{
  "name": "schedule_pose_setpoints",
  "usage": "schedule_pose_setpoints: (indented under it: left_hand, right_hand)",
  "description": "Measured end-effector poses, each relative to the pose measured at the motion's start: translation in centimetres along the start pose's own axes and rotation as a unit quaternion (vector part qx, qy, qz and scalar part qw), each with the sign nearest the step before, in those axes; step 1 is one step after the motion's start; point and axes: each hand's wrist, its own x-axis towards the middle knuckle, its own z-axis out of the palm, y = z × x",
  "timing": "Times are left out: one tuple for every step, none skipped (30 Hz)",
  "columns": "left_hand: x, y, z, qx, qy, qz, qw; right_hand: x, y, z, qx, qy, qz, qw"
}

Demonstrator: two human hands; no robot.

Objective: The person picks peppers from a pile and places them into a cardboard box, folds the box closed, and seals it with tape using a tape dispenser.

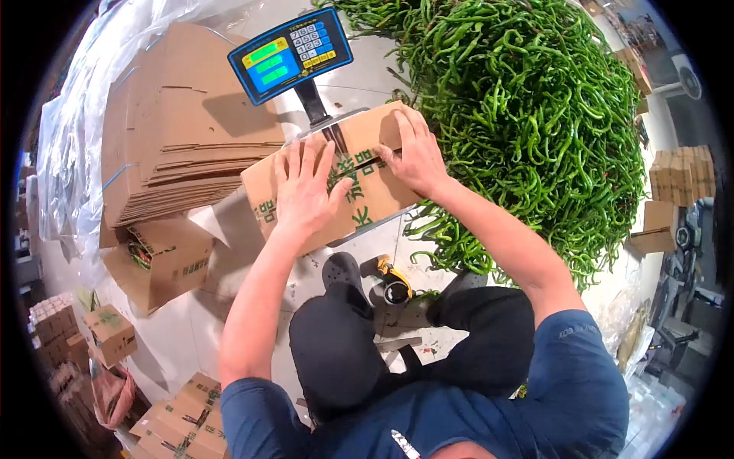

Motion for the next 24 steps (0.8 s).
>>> schedule_pose_setpoints:
  left_hand:
    - [0.4,0.0,0.1,0.012,0.003,-0.011,1.0]
    - [0.7,0.0,0.2,0.025,0.005,-0.022,0.999]
    - [1.2,-0.2,0.3,0.03,0.011,-0.01,0.999]
    - [1.8,-0.2,0.4,0.03,-0.001,-0.006,1.0]
    - [2.4,-0.1,0.4,0.029,-0.013,-0.001,0.999]
    - [3.0,0.1,0.3,0.029,-0.025,0.004,0.999]
    - [3.7,0.5,0.2,0.027,-0.026,0.011,0.999]
    - [4.0,0.7,0.1,0.024,-0.025,0.018,0.999]
    - [4.0,0.7,0.1,0.021,-0.025,0.025,0.999]
    - [4.1,0.7,0.0,0.019,-0.023,0.031,0.999]
    - [4.1,0.7,-0.3,0.035,-0.016,0.041,0.998]
    - [4.2,0.8,-0.7,0.022,-0.024,0.04,0.999]
    - [4.2,0.9,-1.0,0.008,-0.034,0.038,0.999]
    - [4.3,1.0,-1.2,-0.007,-0.043,0.036,0.998]
    - [4.5,0.9,-1.2,-0.013,-0.03,0.032,0.999]
    - [4.8,0.9,-1.2,-0.012,-0.032,0.029,0.999]
    - [5.1,0.8,-1.2,-0.011,-0.035,0.028,0.999]
    - [5.2,0.9,-1.1,-0.011,-0.041,0.024,0.999]
    - [5.4,1.0,-1.1,-0.008,-0.052,0.021,0.998]
    - [5.4,1.1,-0.8,-0.012,-0.045,0.018,0.999]
    - [5.3,1.2,-0.5,-0.015,-0.038,0.012,0.999]
    - [5.3,1.2,-0.3,-0.014,-0.029,0.003,0.999]
    - [5.4,1.5,-0.4,-0.017,-0.047,-0.011,0.999]
    - [5.4,1.8,0.1,-0.012,-0.042,-0.027,0.999]
  right_hand:
    - [0.3,0.1,0.3,-0.013,0.0,0.042,0.999]
    - [0.7,0.4,0.5,0.042,-0.034,0.101,0.993]
    - [1.3,0.2,0.1,0.099,-0.067,0.163,0.979]
    - [1.7,0.0,-0.4,0.155,-0.098,0.226,0.957]
    - [2.0,0.1,-1.1,0.208,-0.134,0.245,0.938]
    - [1.8,0.5,-1.0,0.225,-0.122,0.24,0.936]
    - [1.6,1.2,-0.3,0.242,-0.11,0.234,0.935]
    - [1.4,2.1,0.7,0.258,-0.098,0.227,0.934]
    - [1.5,2.2,1.3,0.268,-0.055,0.228,0.935]
    - [1.2,2.8,1.4,0.332,-0.052,0.267,0.903]
    - [0.8,3.4,1.3,0.395,-0.047,0.304,0.866]
    - [0.6,3.7,0.7,0.456,-0.039,0.34,0.822]
    - [-0.7,5.3,1.5,0.502,-0.011,0.405,0.764]
    - [-2.7,7.0,1.9,0.46,0.004,0.412,0.787]
    - [-5.1,7.3,1.2,0.331,0.026,0.383,0.862]
    - [-8.9,8.7,2.2,0.233,-0.06,0.388,0.89]
    - [-14.4,9.8,3.6,0.193,-0.107,0.28,0.934]
    - [-17.6,9.3,3.8,0.153,-0.283,0.282,0.904]
    - [-20.1,8.0,3.7,0.131,-0.478,0.324,0.806]
    - [-26.8,8.4,8.3,0.122,-0.516,0.213,0.82]
    - [-35.5,9.4,13.5,0.172,-0.539,0.238,0.789]
    - [-32.2,5.6,10.6,0.174,-0.615,0.149,0.755]
    - [-30.8,3.1,9.5,0.205,-0.626,0.189,0.728]
    - [-33.3,2.5,10.9,0.196,-0.574,0.248,0.755]
